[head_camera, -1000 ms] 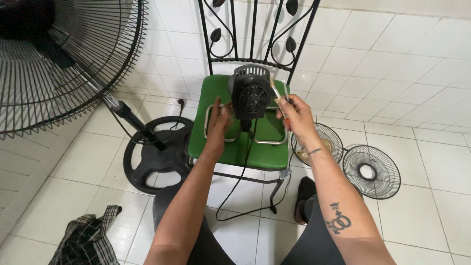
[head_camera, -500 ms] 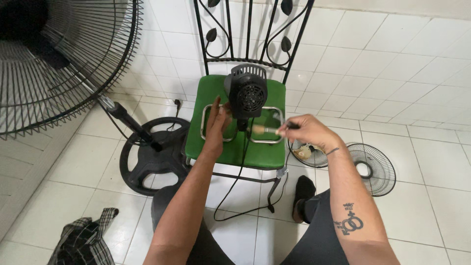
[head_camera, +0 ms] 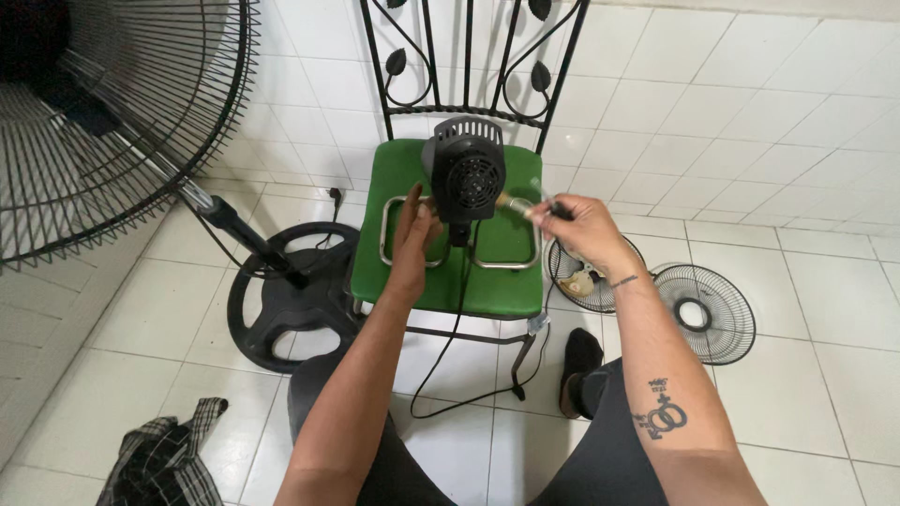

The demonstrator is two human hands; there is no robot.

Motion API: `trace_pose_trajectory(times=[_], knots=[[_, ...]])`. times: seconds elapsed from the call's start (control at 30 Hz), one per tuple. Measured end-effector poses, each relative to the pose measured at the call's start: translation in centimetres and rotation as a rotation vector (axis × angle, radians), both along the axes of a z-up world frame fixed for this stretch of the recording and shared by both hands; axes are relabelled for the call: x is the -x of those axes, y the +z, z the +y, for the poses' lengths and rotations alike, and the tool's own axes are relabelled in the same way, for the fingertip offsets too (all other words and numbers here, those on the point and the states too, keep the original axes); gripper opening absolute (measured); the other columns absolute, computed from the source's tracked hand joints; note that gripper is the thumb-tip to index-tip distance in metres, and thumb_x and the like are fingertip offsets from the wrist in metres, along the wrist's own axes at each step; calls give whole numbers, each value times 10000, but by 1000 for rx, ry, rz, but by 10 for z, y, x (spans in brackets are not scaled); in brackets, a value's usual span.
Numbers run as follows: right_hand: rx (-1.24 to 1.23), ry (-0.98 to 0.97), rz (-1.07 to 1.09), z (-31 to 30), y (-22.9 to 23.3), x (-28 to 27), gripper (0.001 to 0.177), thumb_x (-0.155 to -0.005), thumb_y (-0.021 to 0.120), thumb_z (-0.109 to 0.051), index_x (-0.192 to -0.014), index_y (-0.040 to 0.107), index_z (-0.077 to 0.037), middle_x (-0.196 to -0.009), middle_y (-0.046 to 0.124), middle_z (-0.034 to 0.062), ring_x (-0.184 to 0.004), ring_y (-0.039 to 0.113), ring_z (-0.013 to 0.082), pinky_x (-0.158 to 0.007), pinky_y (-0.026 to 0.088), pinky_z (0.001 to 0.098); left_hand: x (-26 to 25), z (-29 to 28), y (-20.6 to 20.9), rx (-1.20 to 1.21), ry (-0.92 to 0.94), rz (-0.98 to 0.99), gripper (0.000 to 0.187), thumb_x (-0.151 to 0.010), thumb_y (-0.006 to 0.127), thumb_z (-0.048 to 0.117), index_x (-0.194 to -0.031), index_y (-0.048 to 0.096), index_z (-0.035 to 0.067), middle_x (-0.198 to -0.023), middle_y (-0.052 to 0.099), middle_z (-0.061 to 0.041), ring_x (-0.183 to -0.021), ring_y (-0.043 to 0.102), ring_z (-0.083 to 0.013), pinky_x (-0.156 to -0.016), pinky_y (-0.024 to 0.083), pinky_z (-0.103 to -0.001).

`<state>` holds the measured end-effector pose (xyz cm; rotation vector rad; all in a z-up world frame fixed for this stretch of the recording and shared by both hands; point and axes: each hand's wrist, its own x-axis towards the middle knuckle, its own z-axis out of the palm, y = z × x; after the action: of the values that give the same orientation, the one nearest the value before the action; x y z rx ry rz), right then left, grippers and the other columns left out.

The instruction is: The person assembles an electric fan by attaching the front grille and then the fan blades to the motor housing. They use a screwdriver to secure the components in place.

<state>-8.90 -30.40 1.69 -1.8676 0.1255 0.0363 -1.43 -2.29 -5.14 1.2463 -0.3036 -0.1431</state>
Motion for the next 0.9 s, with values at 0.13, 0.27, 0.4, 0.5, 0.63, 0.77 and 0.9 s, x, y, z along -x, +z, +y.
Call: trace_pose_trajectory(times=[0.13, 0.27, 0.4, 0.5, 0.63, 0.77, 0.9], knots=[[-41, 63, -47, 1, -12, -8, 173, -903, 761, -196, -1010, 776, -61, -743, 697, -30, -592, 567, 46, -571, 436, 252, -1, 0, 2, 21, -7, 17, 834, -1001, 511, 566, -1635, 225, 105, -1590, 433, -155, -1467, 429, -267, -1188, 338, -411], [158, -42, 108, -1, -38, -22, 209, -941, 727, -194, -1070, 795, -44, -747, 675, 39, -617, 519, 74, -586, 403, 274, 0, -2, -2, 34, -2, 39, 838, -988, 523, 566, -1625, 235, 104, -1597, 438, -169, -1465, 428, -272, -1177, 333, -410], [85, -63, -80, -1, -57, -45, 232, -936, 644, -150, -1118, 735, -38, -814, 735, 26, -686, 630, 56, -636, 488, 240, -2, -4, -3, 62, 11, 38, 831, -991, 551, 551, -1627, 274, 93, -1603, 414, -169, -1472, 409, -275, -1176, 337, -416], [2, -93, -77, 8, -79, -65, 226, -941, 651, -149, -1125, 727, -43, -841, 731, 12, -676, 583, 67, -595, 451, 255, -4, -6, -6, 28, 11, 47, 817, -995, 538, 552, -1621, 265, 104, -1609, 407, -144, -1476, 407, -256, -1169, 343, -412], [31, -76, -173, 21, -105, -94, 183, -979, 678, -115, -1118, 721, -3, -867, 701, 45, -724, 571, 80, -642, 465, 247, -7, -9, -12, 26, 28, 38, 784, -1002, 528, 524, -1617, 285, 102, -1594, 420, -132, -1445, 436, -247, -1138, 374, -411], [-91, 95, -282, 28, -118, -108, 319, -951, 587, -39, -1262, 658, -41, -1073, 740, -18, -910, 657, 35, -800, 529, 199, -10, -10, -13, 12, 34, 40, 755, -1014, 515, 505, -1613, 297, 101, -1568, 452, -123, -1413, 473, -242, -1105, 401, -401], [-70, -30, -86, 29, -116, -110, 273, -966, 576, -73, -1224, 662, -50, -932, 711, -10, -709, 581, 59, -608, 480, 232, -10, -11, -10, 13, 34, 36, 749, -1024, 505, 503, -1620, 299, 98, -1525, 498, -130, -1370, 511, -242, -1094, 416, -397]])
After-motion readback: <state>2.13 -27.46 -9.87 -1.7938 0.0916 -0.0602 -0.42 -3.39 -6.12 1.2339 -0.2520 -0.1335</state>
